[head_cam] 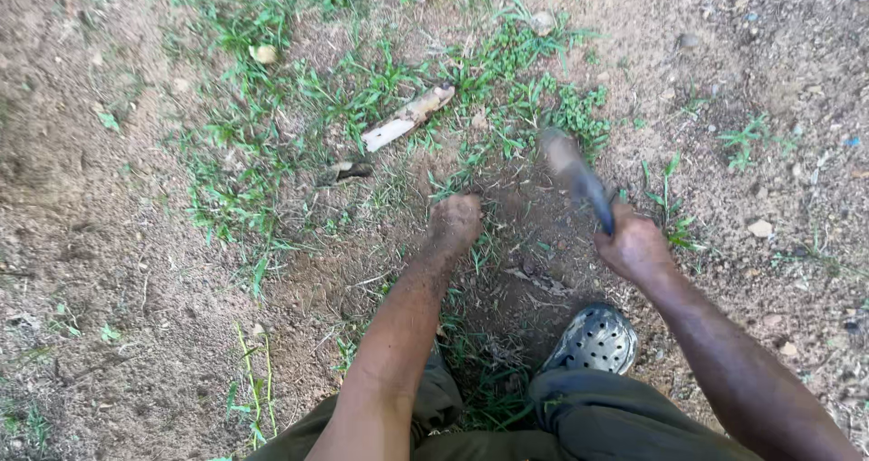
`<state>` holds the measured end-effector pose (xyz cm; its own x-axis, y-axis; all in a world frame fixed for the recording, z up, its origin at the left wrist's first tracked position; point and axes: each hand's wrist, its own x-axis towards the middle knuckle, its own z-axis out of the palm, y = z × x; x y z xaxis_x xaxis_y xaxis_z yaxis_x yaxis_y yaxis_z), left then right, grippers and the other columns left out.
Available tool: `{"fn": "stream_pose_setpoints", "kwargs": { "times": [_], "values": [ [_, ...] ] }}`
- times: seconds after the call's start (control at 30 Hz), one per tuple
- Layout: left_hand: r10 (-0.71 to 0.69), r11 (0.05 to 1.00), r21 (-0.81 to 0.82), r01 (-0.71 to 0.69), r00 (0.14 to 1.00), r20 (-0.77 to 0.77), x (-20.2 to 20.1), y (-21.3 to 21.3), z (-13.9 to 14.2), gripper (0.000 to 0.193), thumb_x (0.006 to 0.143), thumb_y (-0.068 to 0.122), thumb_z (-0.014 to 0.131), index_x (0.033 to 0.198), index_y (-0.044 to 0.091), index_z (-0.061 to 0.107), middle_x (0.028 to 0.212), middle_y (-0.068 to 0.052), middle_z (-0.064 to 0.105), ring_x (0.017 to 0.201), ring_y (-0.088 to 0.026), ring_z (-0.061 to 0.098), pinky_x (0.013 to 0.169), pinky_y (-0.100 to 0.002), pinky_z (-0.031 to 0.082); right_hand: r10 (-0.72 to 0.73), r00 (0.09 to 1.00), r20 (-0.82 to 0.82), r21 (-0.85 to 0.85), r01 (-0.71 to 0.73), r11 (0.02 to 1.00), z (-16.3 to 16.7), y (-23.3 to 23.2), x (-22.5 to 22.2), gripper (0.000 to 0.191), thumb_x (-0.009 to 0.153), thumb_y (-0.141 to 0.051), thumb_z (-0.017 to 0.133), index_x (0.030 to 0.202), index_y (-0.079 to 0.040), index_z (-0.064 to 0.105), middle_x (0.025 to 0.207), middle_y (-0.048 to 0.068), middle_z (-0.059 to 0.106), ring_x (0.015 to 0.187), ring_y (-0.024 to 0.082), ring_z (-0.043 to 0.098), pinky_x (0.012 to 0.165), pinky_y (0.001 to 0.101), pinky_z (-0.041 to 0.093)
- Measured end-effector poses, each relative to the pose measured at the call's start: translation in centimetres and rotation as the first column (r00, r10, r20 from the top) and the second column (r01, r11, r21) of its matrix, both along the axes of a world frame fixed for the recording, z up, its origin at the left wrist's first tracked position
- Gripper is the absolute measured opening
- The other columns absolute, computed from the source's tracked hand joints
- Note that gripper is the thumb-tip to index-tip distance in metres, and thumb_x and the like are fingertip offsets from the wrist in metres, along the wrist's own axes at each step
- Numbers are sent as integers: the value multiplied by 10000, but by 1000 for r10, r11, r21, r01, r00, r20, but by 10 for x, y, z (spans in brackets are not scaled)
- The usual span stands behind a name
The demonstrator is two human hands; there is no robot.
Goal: The person repeatedly uses a small hand hoe to loosen soil and pull weeds from a patch of ground. They work methodically across the area, clearing small clumps of grass and debris while wearing perforated clogs.
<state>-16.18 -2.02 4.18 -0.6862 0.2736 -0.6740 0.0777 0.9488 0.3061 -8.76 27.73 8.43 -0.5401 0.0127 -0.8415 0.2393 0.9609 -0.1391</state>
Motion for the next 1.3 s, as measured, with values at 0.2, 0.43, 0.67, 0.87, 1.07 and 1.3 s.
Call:
{"fn": "stream_pose_setpoints", "kwargs": {
  "times": [0.2, 0.43, 0.67, 0.87, 1.07, 1.3],
  "values": [
    [-192, 966, -132, 222, 960, 204, -2, 31, 19, 205, 918, 182, 676, 1066, 64, 756, 1129, -170, 728, 1059, -288, 709, 955, -440, 587, 78, 997, 7, -44, -78, 996, 7, 18, 13, 502, 977, -212, 634, 1449, -128, 484, 901, 116, 721, 685, 193, 711, 553, 335, 625],
    [-323, 916, -157, 368, 912, 251, -1, 15, 20, 237, 908, 270, 670, 1095, 174, 779, 1194, -111, 719, 1121, -310, 678, 1004, -455, 566, 134, 989, -55, -46, -137, 990, 21, 11, 2, 412, 1006, -203, 553, 1411, -153, 497, 891, 103, 700, 569, 138, 655, 472, 323, 632],
    [-216, 950, -164, 264, 941, 260, 1, -14, 23, 254, 878, 226, 674, 1104, 213, 788, 1188, -96, 730, 1110, -293, 699, 1010, -459, 573, 318, 941, 114, -18, -318, 948, 34, -20, 8, 398, 1044, -170, 491, 1435, -243, 506, 916, 110, 714, 626, 146, 660, 515, 316, 632],
    [-77, 949, -270, 162, 950, 303, 10, -16, 19, 268, 936, 273, 648, 1162, 147, 720, 1115, -115, 677, 1048, -243, 717, 904, -444, 650, 328, 938, -115, -45, -335, 941, 34, -29, 22, 250, 1067, -254, 494, 1290, -195, 593, 1012, 73, 628, 668, 157, 663, 481, 330, 663],
    [-72, 978, -189, 91, 992, 107, 23, -28, 30, 327, 873, 301, 740, 1162, 149, 721, 1124, -98, 647, 1046, -278, 642, 879, -473, 587, 50, 993, -111, -17, -52, 999, 36, -32, 31, 331, 1159, -309, 422, 1348, -73, 556, 809, 74, 684, 522, 153, 629, 410, 326, 570],
    [254, 965, -105, -239, 953, 167, 48, -35, 68, 344, 845, 293, 753, 1148, 133, 729, 1072, -126, 750, 986, -260, 760, 900, -425, 630, -51, 998, -37, 5, 51, 999, 49, -50, 37, 405, 1065, -346, 529, 1374, -89, 482, 781, 72, 642, 529, 148, 622, 405, 323, 570]
  ]
}}
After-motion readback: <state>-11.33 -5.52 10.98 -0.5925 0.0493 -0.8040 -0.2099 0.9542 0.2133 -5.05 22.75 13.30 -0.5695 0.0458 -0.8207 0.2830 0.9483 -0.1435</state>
